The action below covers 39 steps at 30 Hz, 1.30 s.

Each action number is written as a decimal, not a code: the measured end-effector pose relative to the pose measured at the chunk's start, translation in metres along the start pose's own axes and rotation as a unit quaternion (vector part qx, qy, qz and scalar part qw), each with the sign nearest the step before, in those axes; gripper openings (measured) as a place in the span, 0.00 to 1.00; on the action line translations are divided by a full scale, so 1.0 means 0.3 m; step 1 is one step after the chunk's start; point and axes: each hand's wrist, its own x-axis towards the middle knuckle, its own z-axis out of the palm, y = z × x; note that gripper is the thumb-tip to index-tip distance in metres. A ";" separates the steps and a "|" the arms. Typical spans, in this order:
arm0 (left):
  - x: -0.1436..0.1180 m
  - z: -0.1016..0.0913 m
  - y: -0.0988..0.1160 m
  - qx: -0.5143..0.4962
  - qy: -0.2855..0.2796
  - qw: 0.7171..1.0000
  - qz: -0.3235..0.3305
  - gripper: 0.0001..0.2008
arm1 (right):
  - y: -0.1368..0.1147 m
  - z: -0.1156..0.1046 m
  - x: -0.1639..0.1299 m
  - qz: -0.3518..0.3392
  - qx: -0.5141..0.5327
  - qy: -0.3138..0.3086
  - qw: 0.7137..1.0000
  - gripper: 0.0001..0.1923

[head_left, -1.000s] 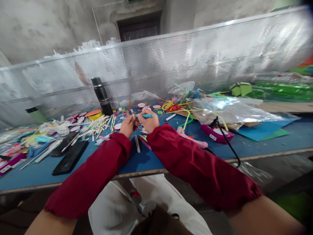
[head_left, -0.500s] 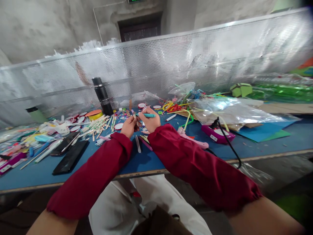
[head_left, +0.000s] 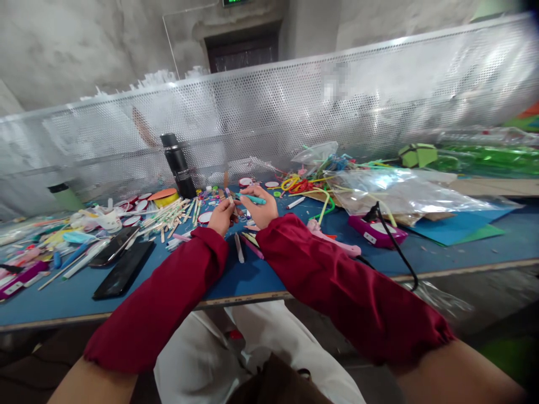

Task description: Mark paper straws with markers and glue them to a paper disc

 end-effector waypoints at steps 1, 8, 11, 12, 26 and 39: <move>0.001 -0.001 -0.001 0.003 0.002 1.000 0.000 0.08 | -0.003 0.001 -0.001 0.002 0.005 -0.002 1.000 0.08; 0.003 0.003 -0.002 0.002 0.019 1.000 -0.002 0.06 | -0.017 0.006 -0.008 0.033 0.017 -0.012 0.999 0.09; 0.003 0.002 -0.002 0.007 0.017 1.000 0.005 0.06 | -0.013 0.008 -0.011 0.024 0.027 -0.046 0.998 0.09; 0.003 0.001 -0.003 0.008 0.016 1.000 0.007 0.06 | -0.011 0.009 -0.011 0.020 0.031 -0.055 0.998 0.09; 0.000 0.003 0.002 0.045 0.016 0.998 0.039 0.08 | 0.004 0.000 -0.008 -0.030 -0.055 -0.080 0.995 0.07; -0.008 0.014 0.005 0.061 -0.001 0.997 0.040 0.09 | 0.000 -0.006 -0.006 -0.015 -0.076 -0.078 0.994 0.08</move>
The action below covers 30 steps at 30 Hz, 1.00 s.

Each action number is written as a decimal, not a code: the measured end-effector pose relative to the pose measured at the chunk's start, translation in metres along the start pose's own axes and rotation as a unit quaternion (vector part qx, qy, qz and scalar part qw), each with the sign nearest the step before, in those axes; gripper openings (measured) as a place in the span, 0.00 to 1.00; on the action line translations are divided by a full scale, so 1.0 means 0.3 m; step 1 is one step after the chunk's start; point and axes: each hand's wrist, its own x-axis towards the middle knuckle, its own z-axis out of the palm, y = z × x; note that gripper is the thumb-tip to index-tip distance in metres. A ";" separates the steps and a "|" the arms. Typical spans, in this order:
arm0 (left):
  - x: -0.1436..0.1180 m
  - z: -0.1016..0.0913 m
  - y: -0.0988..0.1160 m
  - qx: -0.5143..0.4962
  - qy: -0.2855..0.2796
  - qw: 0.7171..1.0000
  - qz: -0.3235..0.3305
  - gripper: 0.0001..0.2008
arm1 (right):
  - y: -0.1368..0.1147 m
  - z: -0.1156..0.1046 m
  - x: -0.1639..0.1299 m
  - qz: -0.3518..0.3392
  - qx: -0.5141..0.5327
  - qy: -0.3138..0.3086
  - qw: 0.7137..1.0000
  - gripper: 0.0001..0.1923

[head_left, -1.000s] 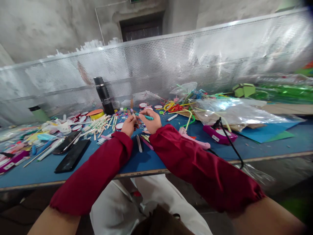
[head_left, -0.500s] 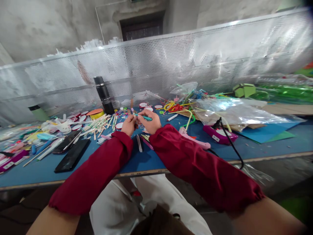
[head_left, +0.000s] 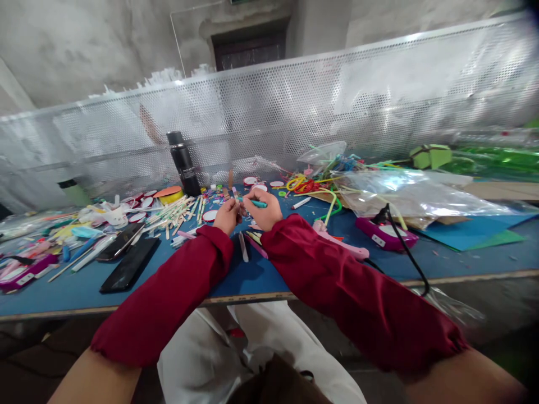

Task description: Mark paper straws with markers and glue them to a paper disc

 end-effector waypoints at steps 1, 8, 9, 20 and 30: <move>0.000 0.001 0.000 -0.004 0.000 1.000 -0.001 0.09 | 0.000 -0.001 0.000 0.000 -0.001 0.001 1.000 0.08; 0.003 0.000 0.000 -0.019 0.002 1.000 -0.003 0.09 | -0.002 -0.005 0.001 0.003 -0.013 0.005 1.000 0.08; 0.003 0.000 0.000 -0.018 0.004 1.000 -0.002 0.09 | -0.002 -0.005 0.001 0.006 -0.013 0.004 1.000 0.09; -0.003 0.002 0.012 -0.005 0.005 1.000 0.005 0.13 | -0.005 -0.002 0.001 0.002 0.004 0.003 1.000 0.09; -0.007 0.006 0.014 -0.006 0.004 1.000 0.010 0.12 | 0.000 -0.005 0.001 0.005 -0.014 0.005 1.000 0.09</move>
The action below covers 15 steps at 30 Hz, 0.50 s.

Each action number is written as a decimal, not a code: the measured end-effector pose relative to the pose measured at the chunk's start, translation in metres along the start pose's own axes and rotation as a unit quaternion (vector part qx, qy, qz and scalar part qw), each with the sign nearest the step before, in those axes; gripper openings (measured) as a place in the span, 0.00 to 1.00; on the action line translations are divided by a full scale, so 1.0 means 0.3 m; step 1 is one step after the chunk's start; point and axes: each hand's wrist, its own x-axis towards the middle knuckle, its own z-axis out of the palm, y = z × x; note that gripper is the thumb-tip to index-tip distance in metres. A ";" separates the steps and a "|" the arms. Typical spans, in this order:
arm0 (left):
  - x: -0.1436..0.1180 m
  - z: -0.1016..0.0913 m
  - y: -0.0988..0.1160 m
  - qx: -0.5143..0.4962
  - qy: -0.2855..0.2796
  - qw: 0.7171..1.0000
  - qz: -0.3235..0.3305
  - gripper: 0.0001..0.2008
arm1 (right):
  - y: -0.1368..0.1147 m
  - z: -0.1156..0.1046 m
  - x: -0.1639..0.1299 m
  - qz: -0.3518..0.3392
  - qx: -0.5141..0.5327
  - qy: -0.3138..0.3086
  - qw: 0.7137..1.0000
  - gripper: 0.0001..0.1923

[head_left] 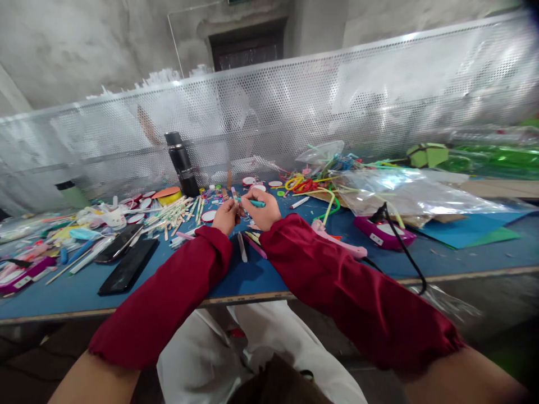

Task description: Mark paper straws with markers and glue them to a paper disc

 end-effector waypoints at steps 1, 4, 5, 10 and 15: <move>0.002 0.000 -0.002 -0.003 -0.002 1.000 0.001 0.12 | 0.000 -0.001 0.000 -0.001 -0.001 0.000 1.000 0.08; 0.007 -0.002 -0.010 -0.007 -0.006 1.000 0.003 0.12 | -0.001 -0.003 0.001 -0.007 -0.002 -0.003 1.000 0.08; 0.008 -0.002 -0.012 -0.004 -0.006 1.000 0.003 0.12 | -0.002 -0.003 0.001 -0.009 -0.003 -0.004 1.000 0.08; 0.006 -0.001 -0.008 0.008 -0.003 1.000 -0.003 0.11 | -0.009 -0.001 -0.001 -0.002 -0.005 0.002 1.000 0.09; 0.001 0.005 0.004 0.010 0.002 1.000 -0.005 0.12 | -0.013 -0.002 -0.004 0.001 0.006 -0.001 1.000 0.08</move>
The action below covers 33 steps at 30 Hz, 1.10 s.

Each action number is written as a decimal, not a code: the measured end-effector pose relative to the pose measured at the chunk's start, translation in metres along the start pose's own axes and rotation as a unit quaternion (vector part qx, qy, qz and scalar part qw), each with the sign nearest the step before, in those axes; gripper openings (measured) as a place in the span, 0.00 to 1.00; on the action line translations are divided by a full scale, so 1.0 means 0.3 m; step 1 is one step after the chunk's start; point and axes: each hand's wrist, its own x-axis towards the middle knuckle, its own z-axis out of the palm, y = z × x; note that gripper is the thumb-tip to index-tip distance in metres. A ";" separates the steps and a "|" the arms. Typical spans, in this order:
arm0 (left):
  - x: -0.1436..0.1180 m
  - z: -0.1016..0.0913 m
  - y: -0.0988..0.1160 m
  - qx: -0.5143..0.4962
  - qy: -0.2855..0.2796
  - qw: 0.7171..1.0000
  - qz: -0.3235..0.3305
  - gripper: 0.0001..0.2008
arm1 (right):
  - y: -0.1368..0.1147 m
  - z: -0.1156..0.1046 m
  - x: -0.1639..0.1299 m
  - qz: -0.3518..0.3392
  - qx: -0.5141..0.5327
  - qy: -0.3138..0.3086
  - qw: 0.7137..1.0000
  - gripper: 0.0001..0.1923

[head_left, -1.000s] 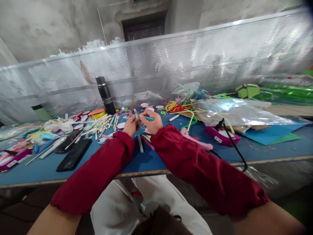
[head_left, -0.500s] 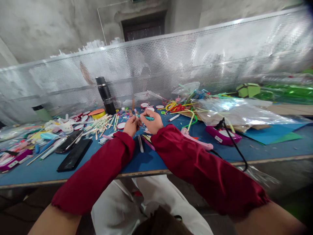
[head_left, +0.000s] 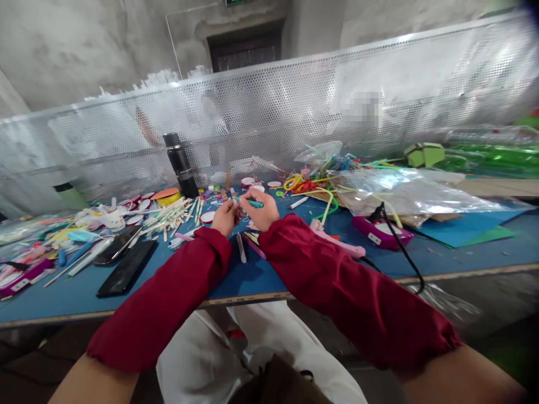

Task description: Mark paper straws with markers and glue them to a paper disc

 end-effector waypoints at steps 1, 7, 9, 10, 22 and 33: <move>-0.001 0.001 0.001 -0.001 0.000 1.000 -0.002 0.12 | 0.001 0.001 0.000 0.001 -0.002 0.001 1.000 0.08; -0.003 0.000 0.005 0.007 0.001 1.000 0.002 0.11 | 0.006 0.004 0.003 0.002 -0.002 0.011 1.000 0.08; -0.003 0.000 0.005 0.003 0.002 1.000 0.003 0.11 | 0.006 0.003 0.004 0.002 -0.004 0.011 1.000 0.08; -0.002 0.000 0.004 -0.001 0.001 1.000 0.002 0.10 | 0.006 0.002 0.004 0.001 -0.006 0.013 1.000 0.08; 0.003 0.000 -0.003 -0.015 -0.003 1.000 0.010 0.09 | 0.003 -0.001 0.008 -0.012 -0.003 0.020 1.000 0.08; 0.000 0.003 0.000 -0.021 0.005 1.000 0.002 0.11 | 0.000 0.002 0.001 -0.015 -0.018 0.013 1.000 0.08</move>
